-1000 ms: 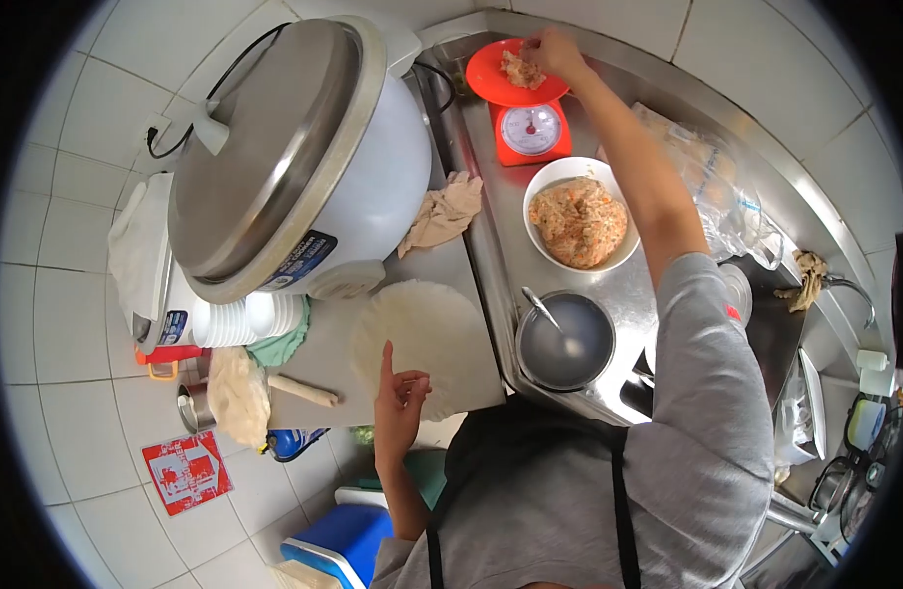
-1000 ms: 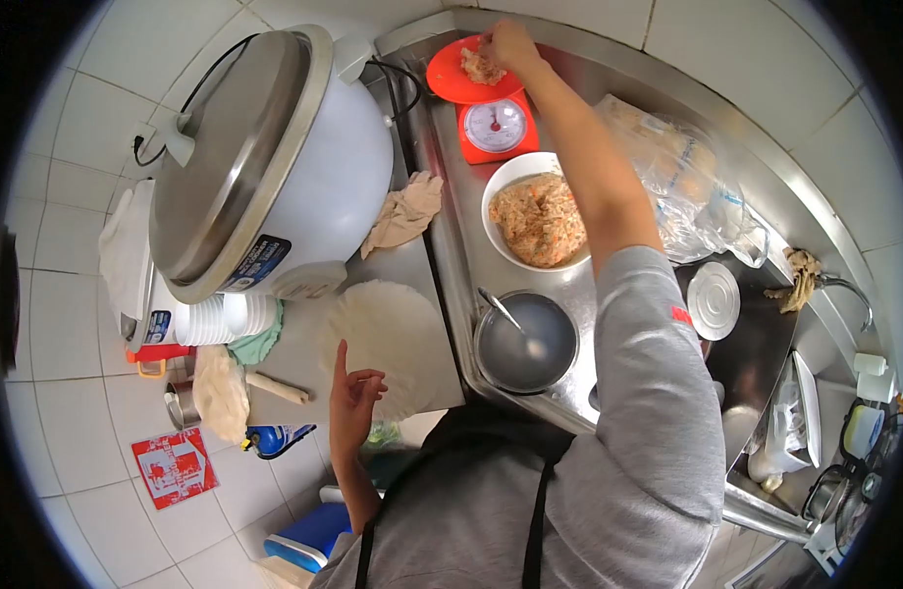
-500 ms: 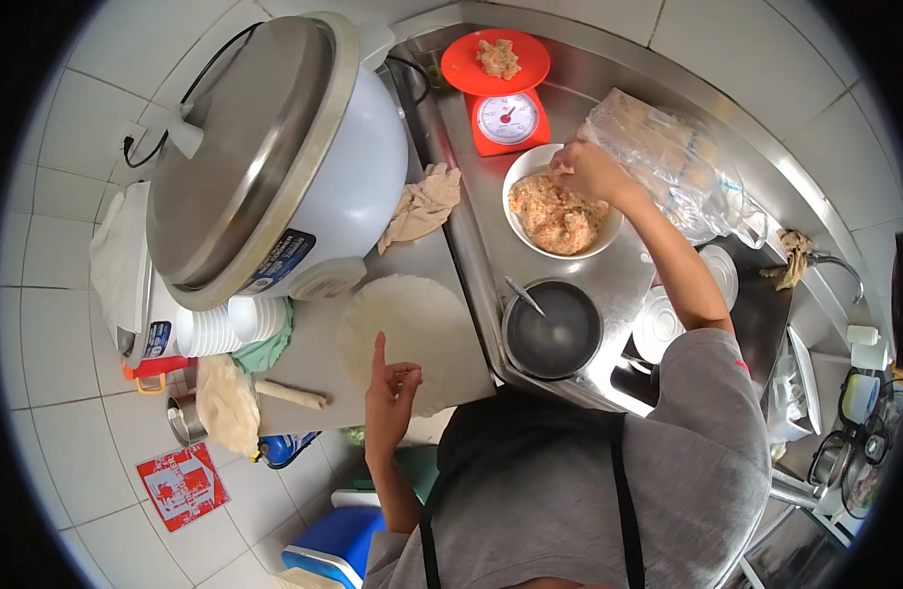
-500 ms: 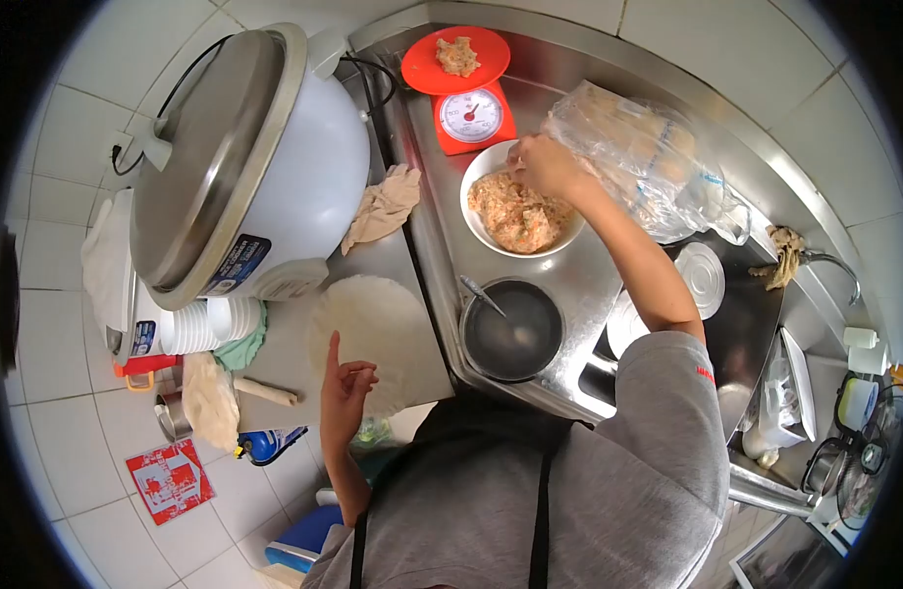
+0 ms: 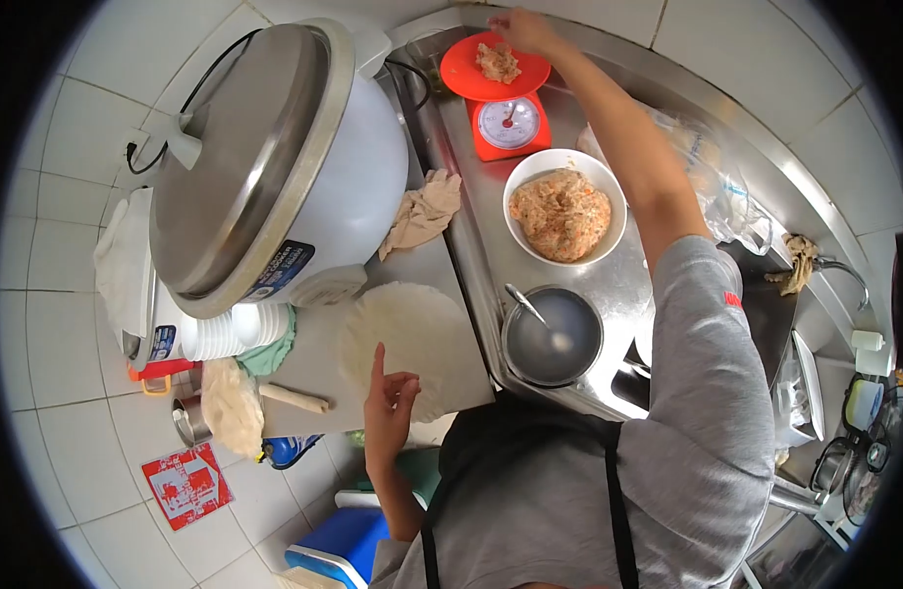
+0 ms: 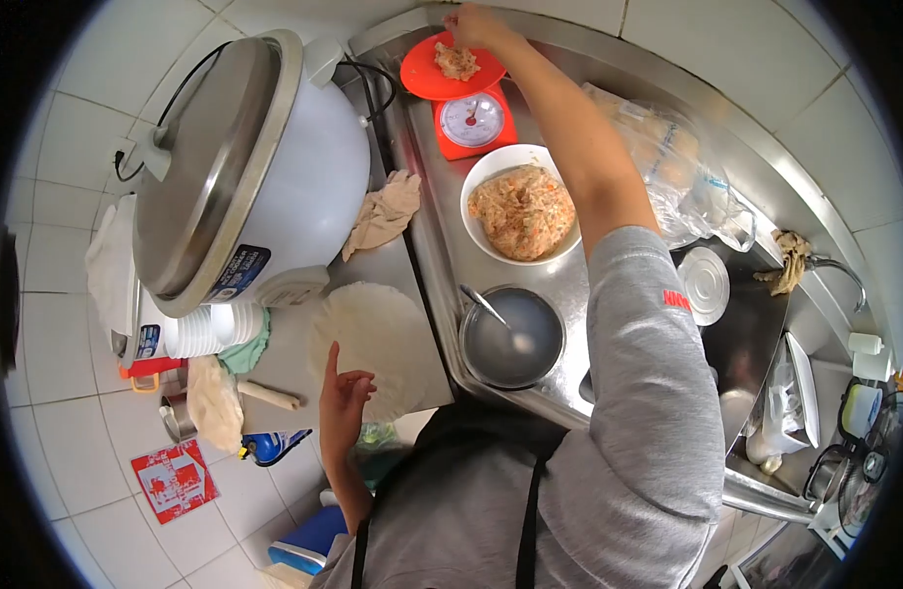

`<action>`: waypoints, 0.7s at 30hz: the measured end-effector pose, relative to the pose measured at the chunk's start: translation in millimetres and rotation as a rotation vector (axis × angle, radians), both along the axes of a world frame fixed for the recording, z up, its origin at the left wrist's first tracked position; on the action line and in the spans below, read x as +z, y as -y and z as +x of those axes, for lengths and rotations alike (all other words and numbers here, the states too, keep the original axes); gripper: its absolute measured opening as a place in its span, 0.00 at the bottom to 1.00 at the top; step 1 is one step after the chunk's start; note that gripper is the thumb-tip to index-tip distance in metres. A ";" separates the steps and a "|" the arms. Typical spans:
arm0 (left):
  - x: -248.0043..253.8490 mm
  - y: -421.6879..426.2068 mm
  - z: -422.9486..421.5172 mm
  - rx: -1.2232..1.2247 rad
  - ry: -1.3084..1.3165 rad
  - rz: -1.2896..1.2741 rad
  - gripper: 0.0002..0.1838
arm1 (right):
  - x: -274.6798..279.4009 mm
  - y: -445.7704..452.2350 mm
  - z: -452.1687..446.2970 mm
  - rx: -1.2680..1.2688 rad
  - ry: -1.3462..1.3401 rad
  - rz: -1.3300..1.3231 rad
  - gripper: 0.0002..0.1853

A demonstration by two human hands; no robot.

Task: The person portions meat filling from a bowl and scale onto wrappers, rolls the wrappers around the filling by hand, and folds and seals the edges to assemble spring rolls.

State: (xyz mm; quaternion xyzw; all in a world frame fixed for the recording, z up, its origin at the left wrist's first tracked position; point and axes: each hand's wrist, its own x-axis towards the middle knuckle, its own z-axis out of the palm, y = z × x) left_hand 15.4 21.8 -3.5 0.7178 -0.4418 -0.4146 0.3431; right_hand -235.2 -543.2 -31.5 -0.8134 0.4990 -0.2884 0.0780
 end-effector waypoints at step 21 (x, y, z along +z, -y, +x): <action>-6.0 -31.7 29.0 0.053 -0.013 -0.059 0.36 | -1.6 -77.2 -28.6 0.783 1.403 0.978 0.12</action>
